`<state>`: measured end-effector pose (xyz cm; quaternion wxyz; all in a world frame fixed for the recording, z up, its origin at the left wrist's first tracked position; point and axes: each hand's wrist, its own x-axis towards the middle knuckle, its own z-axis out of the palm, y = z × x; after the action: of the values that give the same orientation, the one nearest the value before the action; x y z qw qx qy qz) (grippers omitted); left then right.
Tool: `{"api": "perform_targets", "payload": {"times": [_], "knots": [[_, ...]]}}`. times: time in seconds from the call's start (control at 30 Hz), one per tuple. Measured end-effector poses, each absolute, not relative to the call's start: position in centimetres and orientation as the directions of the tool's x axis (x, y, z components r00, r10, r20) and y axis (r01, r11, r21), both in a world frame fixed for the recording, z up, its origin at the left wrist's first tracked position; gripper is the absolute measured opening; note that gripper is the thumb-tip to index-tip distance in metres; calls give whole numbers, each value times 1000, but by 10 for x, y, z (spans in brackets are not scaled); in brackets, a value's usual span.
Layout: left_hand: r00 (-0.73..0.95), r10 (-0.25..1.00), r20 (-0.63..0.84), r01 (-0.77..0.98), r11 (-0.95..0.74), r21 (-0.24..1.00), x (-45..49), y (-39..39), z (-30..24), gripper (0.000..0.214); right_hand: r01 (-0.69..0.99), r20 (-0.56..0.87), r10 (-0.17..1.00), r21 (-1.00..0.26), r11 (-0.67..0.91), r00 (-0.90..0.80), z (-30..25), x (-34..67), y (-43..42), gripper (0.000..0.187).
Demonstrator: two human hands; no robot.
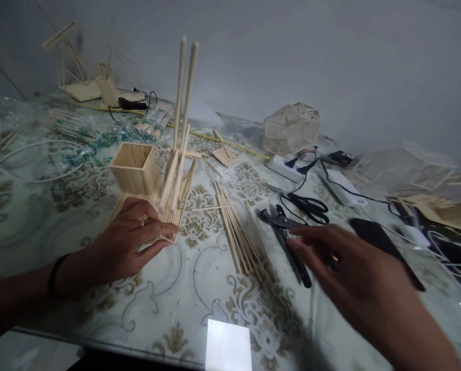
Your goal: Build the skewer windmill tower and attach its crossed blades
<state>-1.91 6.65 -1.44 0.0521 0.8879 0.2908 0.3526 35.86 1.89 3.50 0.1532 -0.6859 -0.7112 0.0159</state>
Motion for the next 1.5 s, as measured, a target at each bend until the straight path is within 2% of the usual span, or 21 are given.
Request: {"api": "perform_targets", "payload": {"times": [0.07, 0.17, 0.37, 0.47, 0.7, 1.03, 1.27, 1.5], "knots": [[583, 548, 600, 482, -828, 287, -19, 68, -15, 23, 899, 127, 981, -396, 188, -149, 40, 308, 25, 38], [580, 549, 602, 499, -823, 269, -19, 70, -14, 22, 770, 83, 960, -582, 264, -267, 32, 260, 37, 27], [589, 555, 587, 522, -816, 248, -18, 71, -14, 23, 450, 59, 943, -868, 210, -327, 3, 227, 64, 23], [598, 549, 584, 538, -815, 215, -18, 72, -15, 22, 271, 34, 925, -951, 146, -378, -3, 219, 72, 27], [616, 534, 578, 558, -815, 157, -20, 74, -14, 21, 117, 32, 935, -990, 78, -354, -10, 209, 74, 21], [644, 551, 530, 580, -804, 132, -19, 70, -13, 27, 133, 7, 917, -989, 66, -399, -23, 205, 75, 20], [652, 562, 509, 589, -798, 127, -20, 70, -11, 24, 87, 17, 913, -995, 57, -408, -29, 204, 76, 23], [649, 545, 530, 565, -813, 144, -19, 73, -14, 25, 106, 20, 908, -992, 71, -419, -33, 205, 77, 21]]}}
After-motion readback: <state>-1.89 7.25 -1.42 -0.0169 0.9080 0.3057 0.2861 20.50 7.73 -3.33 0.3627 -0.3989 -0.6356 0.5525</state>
